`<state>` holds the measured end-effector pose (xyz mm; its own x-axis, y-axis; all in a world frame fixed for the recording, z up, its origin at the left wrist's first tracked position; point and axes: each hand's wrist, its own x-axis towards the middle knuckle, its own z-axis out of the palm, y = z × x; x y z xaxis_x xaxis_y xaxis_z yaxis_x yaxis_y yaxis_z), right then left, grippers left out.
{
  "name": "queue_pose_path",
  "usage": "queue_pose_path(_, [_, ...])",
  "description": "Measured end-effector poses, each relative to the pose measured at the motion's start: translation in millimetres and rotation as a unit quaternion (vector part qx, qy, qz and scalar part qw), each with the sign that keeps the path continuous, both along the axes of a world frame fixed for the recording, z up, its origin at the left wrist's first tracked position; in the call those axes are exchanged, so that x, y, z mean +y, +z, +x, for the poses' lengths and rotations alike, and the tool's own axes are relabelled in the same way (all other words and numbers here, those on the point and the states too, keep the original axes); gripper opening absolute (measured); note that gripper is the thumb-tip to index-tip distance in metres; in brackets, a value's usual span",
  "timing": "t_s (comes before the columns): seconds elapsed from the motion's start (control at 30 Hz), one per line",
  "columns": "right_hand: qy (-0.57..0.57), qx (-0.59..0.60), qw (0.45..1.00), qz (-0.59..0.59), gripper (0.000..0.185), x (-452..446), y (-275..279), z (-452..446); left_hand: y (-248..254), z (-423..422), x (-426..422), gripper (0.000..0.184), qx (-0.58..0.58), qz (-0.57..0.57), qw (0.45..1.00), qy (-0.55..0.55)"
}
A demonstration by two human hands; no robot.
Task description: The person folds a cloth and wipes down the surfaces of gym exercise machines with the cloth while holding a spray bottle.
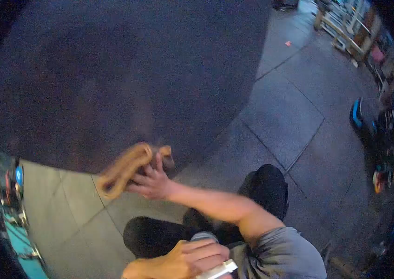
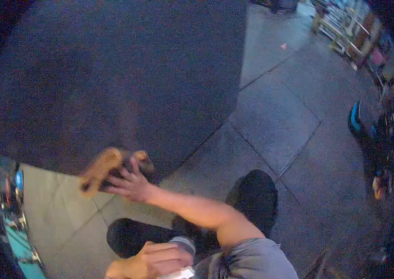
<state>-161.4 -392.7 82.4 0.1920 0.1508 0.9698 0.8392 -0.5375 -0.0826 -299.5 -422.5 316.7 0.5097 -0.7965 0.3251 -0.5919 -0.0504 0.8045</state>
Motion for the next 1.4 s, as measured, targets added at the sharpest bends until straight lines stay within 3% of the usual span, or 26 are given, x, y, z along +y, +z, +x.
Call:
queue_pose_path(0.03, [-0.009,0.037,0.999,0.021,0.065,-3,-31,-9,-3,-2,0,0.021,0.001,0.007,1.000,0.002])
queue_pose_path(0.07, [-0.017,0.074,0.996,0.041,0.067,-11,-49,-16,-31,-20,12,0.021,0.078,0.112,0.991,0.003])
queue_pose_path(0.1, [-0.044,0.202,0.973,0.100,0.067,-21,-50,-25,-30,-11,11,0.022,0.046,0.096,0.994,0.008])
queue_pose_path(0.13, [-0.067,0.329,0.928,0.160,0.068,-29,-51,-33,-26,-6,9,0.024,0.019,0.078,0.997,0.014])
queue_pose_path(0.17, [-0.095,0.382,0.885,0.249,0.067,-23,-77,-20,-24,-1,9,0.025,-0.003,0.062,0.998,0.019])
queue_pose_path(0.2, [-0.122,0.429,0.830,0.335,0.066,-16,-104,-13,-33,-7,18,0.030,-0.054,0.116,0.991,0.044])
queue_pose_path(0.27, [-0.180,0.437,0.733,0.489,0.071,-59,-85,40,-32,9,4,0.031,-0.021,0.076,0.997,0.011])
queue_pose_path(0.37, [-0.237,0.484,0.634,0.555,0.072,-109,-126,114,-30,21,-8,0.030,0.006,0.084,0.996,-0.003])
queue_pose_path(0.43, [-0.207,0.557,0.508,0.624,0.075,-155,-113,143,-26,25,-15,0.028,0.020,0.086,0.996,-0.006])
queue_pose_path(0.47, [-0.160,0.580,0.419,0.680,0.078,-188,-84,144,-30,26,-22,0.027,0.026,0.075,0.997,-0.007])
queue_pose_path(0.53, [-0.137,0.562,0.402,0.710,0.082,-232,-88,168,-31,26,-30,0.025,0.039,0.074,0.996,0.000])
queue_pose_path(0.6, [-0.179,0.552,0.441,0.685,0.075,-274,-92,198,-35,23,-33,0.024,0.057,0.091,0.994,0.017])
queue_pose_path(0.7, [-0.232,0.553,0.601,0.529,0.071,-296,-15,203,-23,29,-24,0.022,0.035,0.109,0.993,0.005])
queue_pose_path(0.77, [-0.301,0.412,0.726,0.461,0.069,-246,-8,184,-21,31,-27,0.021,0.054,0.065,0.996,0.003])
queue_pose_path(0.83, [-0.282,0.403,0.754,0.435,0.068,-176,2,129,-19,39,-37,0.020,0.061,0.048,0.997,-0.006])
queue_pose_path(0.87, [-0.273,0.437,0.736,0.439,0.066,-130,-14,98,-18,42,-39,0.019,0.063,0.055,0.996,-0.011])
queue_pose_path(1.0, [-0.352,0.484,0.703,0.385,0.062,-112,-140,126,-18,44,-52,0.019,0.069,0.079,0.994,-0.010])
queue_pose_path(1.07, [-0.323,0.545,0.683,0.363,0.062,-192,-105,162,-12,35,-47,0.022,0.043,0.111,0.993,0.015])
queue_pose_path(1.13, [-0.221,0.542,0.575,0.572,0.060,-238,-6,164,-9,32,-39,0.024,-0.001,0.134,0.991,0.004])
queue_pose_path(1.2, [-0.251,0.457,0.703,0.483,0.062,-215,35,144,-7,38,-34,0.025,-0.061,0.153,0.986,-0.038])
queue_pose_path(1.3, [-0.213,0.346,0.847,0.341,0.063,-144,43,83,-3,37,-37,0.024,0.075,0.169,0.983,-0.004])
queue_pose_path(1.37, [-0.182,0.321,0.878,0.304,0.063,-113,15,50,-8,39,-45,0.024,0.087,0.131,0.987,-0.014])
queue_pose_path(1.4, [-0.205,0.341,0.865,0.305,0.064,-115,-4,58,-12,41,-47,0.024,0.090,0.111,0.990,-0.019])
